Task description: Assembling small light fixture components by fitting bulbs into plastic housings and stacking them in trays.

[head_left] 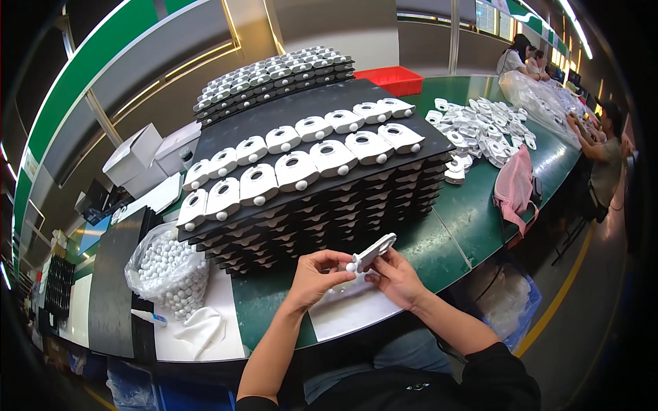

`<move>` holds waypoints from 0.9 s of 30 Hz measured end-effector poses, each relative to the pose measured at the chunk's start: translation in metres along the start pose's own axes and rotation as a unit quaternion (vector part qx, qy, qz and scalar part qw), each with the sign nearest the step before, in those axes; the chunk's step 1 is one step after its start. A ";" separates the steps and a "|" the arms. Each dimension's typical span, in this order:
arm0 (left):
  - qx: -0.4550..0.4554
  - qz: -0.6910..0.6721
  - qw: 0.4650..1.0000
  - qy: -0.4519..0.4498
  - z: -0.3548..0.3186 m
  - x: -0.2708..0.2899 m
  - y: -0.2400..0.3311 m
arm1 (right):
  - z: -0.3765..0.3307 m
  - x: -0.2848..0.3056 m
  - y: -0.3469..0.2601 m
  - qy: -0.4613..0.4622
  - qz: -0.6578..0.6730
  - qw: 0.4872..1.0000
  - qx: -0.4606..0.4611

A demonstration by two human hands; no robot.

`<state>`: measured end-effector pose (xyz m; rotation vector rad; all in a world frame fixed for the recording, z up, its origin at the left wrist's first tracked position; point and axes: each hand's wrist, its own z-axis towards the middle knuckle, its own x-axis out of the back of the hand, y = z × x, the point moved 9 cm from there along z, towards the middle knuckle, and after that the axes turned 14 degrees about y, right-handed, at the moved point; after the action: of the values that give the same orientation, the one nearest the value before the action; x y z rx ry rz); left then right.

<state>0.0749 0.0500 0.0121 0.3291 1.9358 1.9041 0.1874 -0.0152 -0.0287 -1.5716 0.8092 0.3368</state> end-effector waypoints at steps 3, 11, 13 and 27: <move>0.004 0.022 1.000 -0.007 0.000 0.000 -0.007 | 0.001 0.003 0.004 0.001 -0.001 1.000 -0.010; -0.094 0.050 0.992 -0.068 -0.008 -0.009 0.005 | -0.007 -0.005 -0.002 -0.035 -0.058 0.997 0.023; -0.136 0.041 0.986 -0.082 -0.011 -0.011 0.010 | -0.010 -0.011 -0.002 -0.063 -0.067 0.996 0.019; -0.160 -0.032 0.985 0.061 -0.002 0.018 0.012 | -0.008 -0.036 -0.282 0.085 -0.372 0.818 0.430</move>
<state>0.0565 0.0563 0.0213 0.0540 1.6502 2.1925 0.3476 -0.0185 0.2064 -0.9259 0.3179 -0.6823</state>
